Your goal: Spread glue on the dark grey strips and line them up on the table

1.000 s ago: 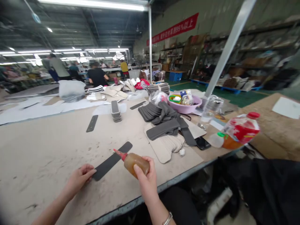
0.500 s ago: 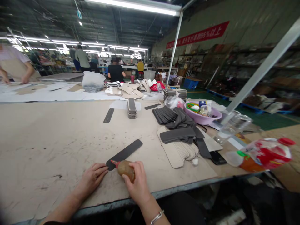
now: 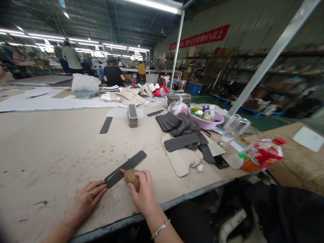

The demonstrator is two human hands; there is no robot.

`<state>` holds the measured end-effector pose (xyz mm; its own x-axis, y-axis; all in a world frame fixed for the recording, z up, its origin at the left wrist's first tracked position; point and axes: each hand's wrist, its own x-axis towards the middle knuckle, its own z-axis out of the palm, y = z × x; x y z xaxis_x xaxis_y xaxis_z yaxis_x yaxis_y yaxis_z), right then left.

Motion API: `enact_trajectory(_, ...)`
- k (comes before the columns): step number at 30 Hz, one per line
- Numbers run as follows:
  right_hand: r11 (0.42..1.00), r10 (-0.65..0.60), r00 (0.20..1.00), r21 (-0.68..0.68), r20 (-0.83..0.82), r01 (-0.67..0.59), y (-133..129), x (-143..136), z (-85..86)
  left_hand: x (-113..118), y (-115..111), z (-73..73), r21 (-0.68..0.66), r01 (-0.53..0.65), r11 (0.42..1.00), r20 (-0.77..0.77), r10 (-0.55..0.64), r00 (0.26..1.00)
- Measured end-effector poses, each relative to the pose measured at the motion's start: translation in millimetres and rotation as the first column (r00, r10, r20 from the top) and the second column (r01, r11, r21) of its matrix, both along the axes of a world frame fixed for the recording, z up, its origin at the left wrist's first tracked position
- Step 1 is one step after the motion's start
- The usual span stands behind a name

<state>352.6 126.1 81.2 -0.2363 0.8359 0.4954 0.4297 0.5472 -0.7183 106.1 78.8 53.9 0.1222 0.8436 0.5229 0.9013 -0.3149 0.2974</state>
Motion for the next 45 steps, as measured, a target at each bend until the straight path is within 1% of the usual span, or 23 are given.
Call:
enact_trajectory(3, 0.995, -0.089, 0.996, 0.045, -0.002, 0.089, 12.7, 6.3, -1.3, -2.6, 2.9, -0.6, 0.008, 0.014, 1.000, -0.016, -0.014, 1.000)
enact_trajectory(7, 0.969, -0.224, 0.974, 0.102, -0.022, 0.226, 28.9, 15.3, -3.0, -5.2, 5.5, -0.5, 0.040, 0.043, 0.998, -0.033, -0.041, 0.999)
enact_trajectory(11, 0.945, -0.304, 0.952, 0.118, -0.038, 0.307, 42.2, 21.8, -8.3, -5.4, 6.5, 0.3, 0.072, 0.048, 0.996, -0.060, -0.044, 0.997)
enact_trajectory(16, 0.928, -0.347, 0.936, 0.125, -0.059, 0.351, 51.0, 24.7, -14.7, -5.6, 7.5, 0.8, 0.077, 0.038, 0.996, -0.098, -0.031, 0.995)
enact_trajectory(20, 0.915, -0.381, 0.922, 0.112, -0.070, 0.386, 53.9, 29.2, -15.0, -6.3, 8.5, -0.3, 0.108, 0.060, 0.992, -0.114, -0.047, 0.992)
enact_trajectory(25, 0.919, -0.378, 0.925, 0.109, -0.034, 0.380, 50.4, 34.1, -10.5, -5.6, 8.4, -0.7, 0.084, 0.047, 0.995, -0.084, -0.040, 0.996)
enact_trajectory(28, 0.909, -0.395, 0.919, 0.141, -0.008, 0.392, 45.1, 36.9, -5.2, -5.1, 8.3, -0.4, 0.082, 0.049, 0.995, -0.082, -0.042, 0.996)
enact_trajectory(30, 0.901, -0.398, 0.917, 0.177, -0.019, 0.395, 41.7, 39.7, -0.4, -4.3, 8.0, -0.1, 0.081, 0.045, 0.996, -0.077, -0.039, 0.996)
enact_trajectory(35, 0.886, -0.359, 0.927, 0.272, -0.107, 0.374, 31.3, 43.2, 13.7, 1.1, 3.8, 2.5, 0.080, 0.041, 0.996, -0.046, -0.038, 0.998)
enact_trajectory(37, 0.894, -0.322, 0.938, 0.287, -0.127, 0.345, 23.8, 39.4, 17.4, 3.7, 1.2, 3.4, 0.073, 0.035, 0.997, -0.034, -0.033, 0.999)
enact_trajectory(39, 0.924, -0.246, 0.961, 0.271, -0.123, 0.271, 13.8, 32.0, 18.2, 5.7, -0.9, 3.7, 0.062, 0.022, 0.998, -0.021, -0.021, 1.000)
enact_trajectory(42, 0.978, -0.073, 0.995, 0.188, -0.072, 0.086, -3.2, 17.1, 13.9, 6.9, -2.5, 2.3, 0.042, 0.012, 0.999, -0.003, -0.011, 1.000)
enact_trajectory(45, 0.995, 0.057, 0.998, 0.089, -0.017, -0.055, -17.1, 2.8, 7.1, 6.6, -3.0, -0.3, 0.023, 0.010, 1.000, 0.003, -0.011, 1.000)
